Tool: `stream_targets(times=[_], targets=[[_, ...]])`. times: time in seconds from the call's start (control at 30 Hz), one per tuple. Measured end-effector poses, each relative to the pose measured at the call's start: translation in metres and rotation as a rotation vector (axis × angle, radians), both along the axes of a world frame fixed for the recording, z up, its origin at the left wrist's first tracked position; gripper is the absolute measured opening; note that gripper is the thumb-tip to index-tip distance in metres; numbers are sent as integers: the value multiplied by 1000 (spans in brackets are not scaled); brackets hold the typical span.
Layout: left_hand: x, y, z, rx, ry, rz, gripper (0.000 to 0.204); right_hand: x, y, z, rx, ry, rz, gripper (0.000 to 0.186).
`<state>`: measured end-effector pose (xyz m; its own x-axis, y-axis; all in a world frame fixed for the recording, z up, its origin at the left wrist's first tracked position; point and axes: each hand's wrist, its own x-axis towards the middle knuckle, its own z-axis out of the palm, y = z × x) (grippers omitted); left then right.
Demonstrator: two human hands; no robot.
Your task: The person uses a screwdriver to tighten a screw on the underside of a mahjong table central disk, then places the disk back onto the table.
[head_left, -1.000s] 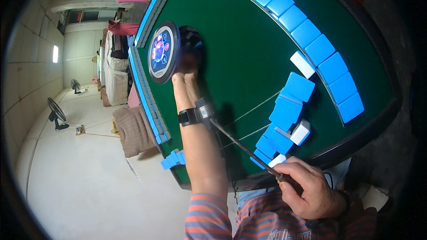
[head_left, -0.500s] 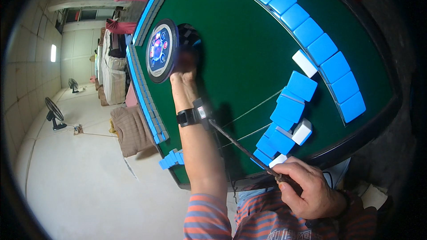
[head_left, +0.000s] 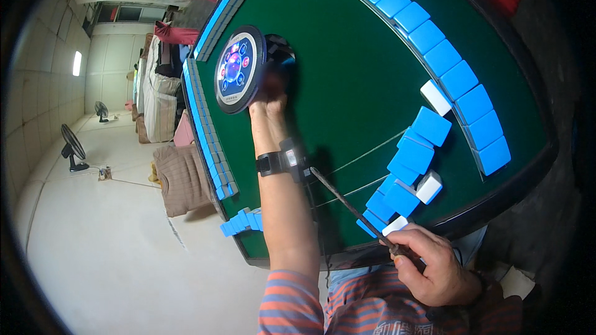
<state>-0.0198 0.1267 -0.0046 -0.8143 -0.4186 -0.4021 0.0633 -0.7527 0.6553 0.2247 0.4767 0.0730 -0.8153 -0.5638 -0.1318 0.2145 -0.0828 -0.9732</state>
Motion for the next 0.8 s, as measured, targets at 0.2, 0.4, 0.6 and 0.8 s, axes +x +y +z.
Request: stream_targets(times=[0.2, 0.4, 0.6, 0.8], targets=[[-7, -48, -18, -143, -152, 71, 14, 11, -5, 7, -64, -226, 70, 29], [-8, -6, -17, -70, -146, 118, 15, 19, -9, 10, -106, -316, 74, 31], [-5, -25, -9, 50, -75, 59, 13, 24, -18, 23, -191, -527, 135, 33], [-7, 9, -8, -22, -100, 1, 12, 23, -29, 26, -74, -478, 38, 30]])
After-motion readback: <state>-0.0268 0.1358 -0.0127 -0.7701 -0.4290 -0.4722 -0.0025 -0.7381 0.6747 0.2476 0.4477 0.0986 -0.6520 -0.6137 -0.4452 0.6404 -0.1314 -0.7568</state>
